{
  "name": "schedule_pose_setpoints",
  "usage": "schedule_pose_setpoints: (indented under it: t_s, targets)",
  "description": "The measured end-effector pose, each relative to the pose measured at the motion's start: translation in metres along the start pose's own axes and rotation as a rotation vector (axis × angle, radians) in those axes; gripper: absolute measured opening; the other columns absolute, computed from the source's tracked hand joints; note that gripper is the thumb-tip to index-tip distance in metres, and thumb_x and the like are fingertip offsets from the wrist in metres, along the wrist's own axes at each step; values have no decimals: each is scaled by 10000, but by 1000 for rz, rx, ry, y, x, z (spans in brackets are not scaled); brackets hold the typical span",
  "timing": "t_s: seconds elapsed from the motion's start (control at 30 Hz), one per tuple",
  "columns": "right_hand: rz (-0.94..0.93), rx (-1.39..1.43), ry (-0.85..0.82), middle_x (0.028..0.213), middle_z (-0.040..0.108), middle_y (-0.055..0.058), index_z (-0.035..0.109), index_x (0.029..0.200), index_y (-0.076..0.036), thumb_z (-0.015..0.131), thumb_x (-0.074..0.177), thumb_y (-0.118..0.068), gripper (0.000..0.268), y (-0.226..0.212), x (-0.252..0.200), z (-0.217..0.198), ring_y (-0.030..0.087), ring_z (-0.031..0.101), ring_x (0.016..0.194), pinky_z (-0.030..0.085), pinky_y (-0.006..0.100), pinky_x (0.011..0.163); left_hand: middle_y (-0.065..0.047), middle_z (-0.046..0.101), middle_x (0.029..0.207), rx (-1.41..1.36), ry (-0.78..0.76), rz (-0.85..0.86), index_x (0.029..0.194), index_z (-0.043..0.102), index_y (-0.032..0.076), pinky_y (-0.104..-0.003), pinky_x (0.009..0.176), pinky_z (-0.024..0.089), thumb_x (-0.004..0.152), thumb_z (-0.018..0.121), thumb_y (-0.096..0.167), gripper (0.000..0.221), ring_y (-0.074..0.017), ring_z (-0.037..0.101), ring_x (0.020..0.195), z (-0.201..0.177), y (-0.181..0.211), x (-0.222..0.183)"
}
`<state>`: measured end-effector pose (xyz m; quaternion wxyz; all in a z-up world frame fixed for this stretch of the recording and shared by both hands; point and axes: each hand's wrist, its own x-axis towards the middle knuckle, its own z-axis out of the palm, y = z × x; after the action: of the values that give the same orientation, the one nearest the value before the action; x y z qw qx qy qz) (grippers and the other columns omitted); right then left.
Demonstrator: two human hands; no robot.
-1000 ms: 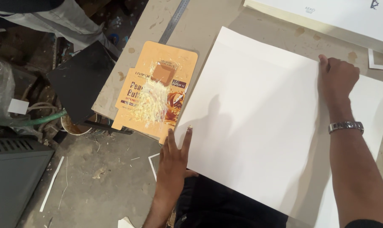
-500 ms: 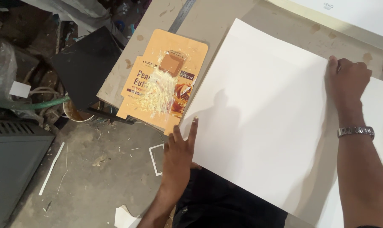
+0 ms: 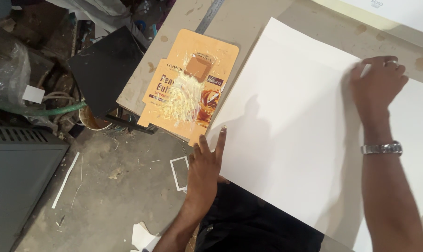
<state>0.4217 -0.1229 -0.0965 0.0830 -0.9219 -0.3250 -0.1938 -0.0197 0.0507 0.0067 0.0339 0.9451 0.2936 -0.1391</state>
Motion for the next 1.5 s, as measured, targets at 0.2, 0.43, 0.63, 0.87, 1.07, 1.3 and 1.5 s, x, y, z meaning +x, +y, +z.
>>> schedule_pose_setpoints:
  t_s: [0.2, 0.43, 0.63, 0.87, 1.07, 1.3, 1.5]
  targets:
    - [-41, 63, 133, 1250, 595, 275, 656, 1324, 49, 683, 998, -217, 421, -72, -12, -27, 423, 524, 1047, 398, 570, 777, -320, 401, 1450, 10, -25, -25, 1585, 0, 172, -454, 962, 549, 515, 943, 516, 1467, -438, 538, 1271, 4, 0, 2]
    - [50, 111, -95, 1390, 557, 249, 660, 1270, -81, 574, 1089, -105, 202, -79, -17, -11, 420, 518, 1181, 409, 586, 965, -336, 406, 1442, 24, -8, -5, 1587, 4, 147, -456, 947, 555, 509, 920, 567, 1476, -449, 537, 1265, 1, -1, 0]
    - [144, 244, -118, 1328, 484, 376, 601, 1353, 55, 736, 994, -522, 693, -124, -24, -19, 503, 398, 1256, 327, 654, 990, -302, 426, 1481, -198, 79, 81, 1605, 85, 185, -452, 1022, 503, 513, 932, 523, 1423, -405, 555, 1257, 1, -39, 0]
    - [116, 203, -68, 1535, 315, 384, 469, 1517, 77, 657, 1104, -474, 714, -126, -35, -8, 559, 219, 1415, 143, 795, 1121, -249, 389, 1602, -867, 500, -136, 1465, 536, 53, -513, 1189, 366, 845, 842, 282, 729, -459, 395, 1477, 51, -108, 75]
    - [109, 220, -60, 1527, 283, 362, 458, 1517, 64, 677, 1100, -436, 688, -127, -32, -13, 547, 186, 1432, 112, 780, 1131, -218, 291, 1648, -321, 645, -167, 1297, 720, 96, -712, 1163, 210, 836, 827, 375, 549, -543, 177, 1496, 52, -128, 126]
    - [108, 262, -79, 1504, 285, 331, 458, 1516, 53, 679, 1114, -416, 656, -128, -35, -15, 517, 176, 1448, 97, 768, 1153, -154, 261, 1690, -136, 640, -96, 1232, 766, 112, -768, 1168, 116, 807, 790, 417, 524, -507, 137, 1531, 60, -129, 139]
    - [107, 264, -83, 1511, 276, 325, 452, 1522, 54, 638, 1040, -387, 678, -125, -36, -12, 510, 167, 1451, 96, 769, 1159, -128, 244, 1686, -219, 572, -109, 1193, 771, 108, -836, 1102, 85, 756, 810, 407, 531, -509, 109, 1521, 51, -120, 131]
